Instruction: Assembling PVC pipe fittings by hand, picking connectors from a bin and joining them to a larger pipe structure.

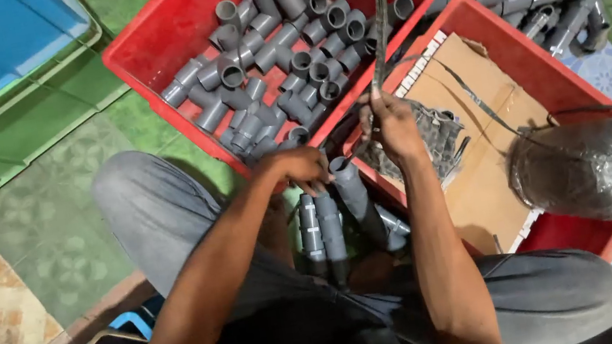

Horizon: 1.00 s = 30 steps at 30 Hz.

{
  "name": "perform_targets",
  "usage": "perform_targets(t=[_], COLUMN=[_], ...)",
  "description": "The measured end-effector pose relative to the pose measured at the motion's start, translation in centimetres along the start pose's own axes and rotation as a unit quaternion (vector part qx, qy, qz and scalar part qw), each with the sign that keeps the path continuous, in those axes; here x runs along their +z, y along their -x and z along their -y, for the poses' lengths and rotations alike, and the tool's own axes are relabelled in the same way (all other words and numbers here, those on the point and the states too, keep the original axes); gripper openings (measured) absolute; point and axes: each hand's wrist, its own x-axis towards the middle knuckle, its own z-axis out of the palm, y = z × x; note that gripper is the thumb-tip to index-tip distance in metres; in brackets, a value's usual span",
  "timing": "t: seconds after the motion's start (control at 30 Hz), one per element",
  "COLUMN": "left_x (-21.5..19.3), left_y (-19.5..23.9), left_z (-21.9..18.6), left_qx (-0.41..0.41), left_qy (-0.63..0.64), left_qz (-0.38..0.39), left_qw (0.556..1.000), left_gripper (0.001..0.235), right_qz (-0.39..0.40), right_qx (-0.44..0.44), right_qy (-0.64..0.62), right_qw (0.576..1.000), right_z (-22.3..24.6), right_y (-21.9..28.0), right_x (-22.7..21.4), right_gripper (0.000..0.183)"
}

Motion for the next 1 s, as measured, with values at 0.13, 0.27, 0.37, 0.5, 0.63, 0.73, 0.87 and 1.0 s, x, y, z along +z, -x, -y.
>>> perform_targets(t=[0.13, 0.27, 0.37, 0.5, 0.63, 0.73, 0.87, 1.0], left_x=[-3.2, -7.5, -11.2, -16.9, -12.5, -9.7, -7.0, -6.8], left_y=[0.6, 0.9, -1.5, -10.2, -5.7, -7.2, -9.0, -10.0], left_z=[0.9, 0.8, 2.8, 8.7, 7.8, 7.3, 8.8, 9.0], left_qx=[0.049, 0.07, 0.06, -0.005, -0.068, -0.09, -0.109, -0.127], left_qy=[0.098, 0.1, -0.008, -0.405, -0.295, -0.305, -0.34, -0.38], left_qz=[-0.013, -0.139, -0.242, -0.288, -0.362, -0.315, -0.26, -0.256], left_qw=[0.994, 0.983, 0.968, 0.867, 0.882, 0.894, 0.897, 0.88], left_gripper=[0.03, 0.034, 0.029, 0.029, 0.051, 0.054, 0.05, 0.052], right_qz=[-0.003, 0.009, 0.029, 0.073, 0.082, 0.103, 0.101, 0.087], right_qx=[-0.019, -0.03, -0.019, -0.011, -0.025, -0.036, 0.02, 0.02], right_qy=[0.043, 0.063, 0.096, 0.144, 0.318, 0.408, 0.421, 0.415], right_qw=[0.999, 0.997, 0.995, 0.987, 0.944, 0.907, 0.901, 0.905], right_z=[0.1, -2.0, -2.0, -2.1, -2.5, -2.7, -2.9, -8.0], right_y=[-2.6, -6.5, -7.2, -8.8, -9.5, -9.0, -9.7, -14.4], right_x=[1.2, 2.4, 3.7, 5.5, 7.6, 8.7, 9.2, 7.0], right_gripper=[0.034, 0.035, 0.039, 0.043, 0.036, 0.033, 0.016, 0.024])
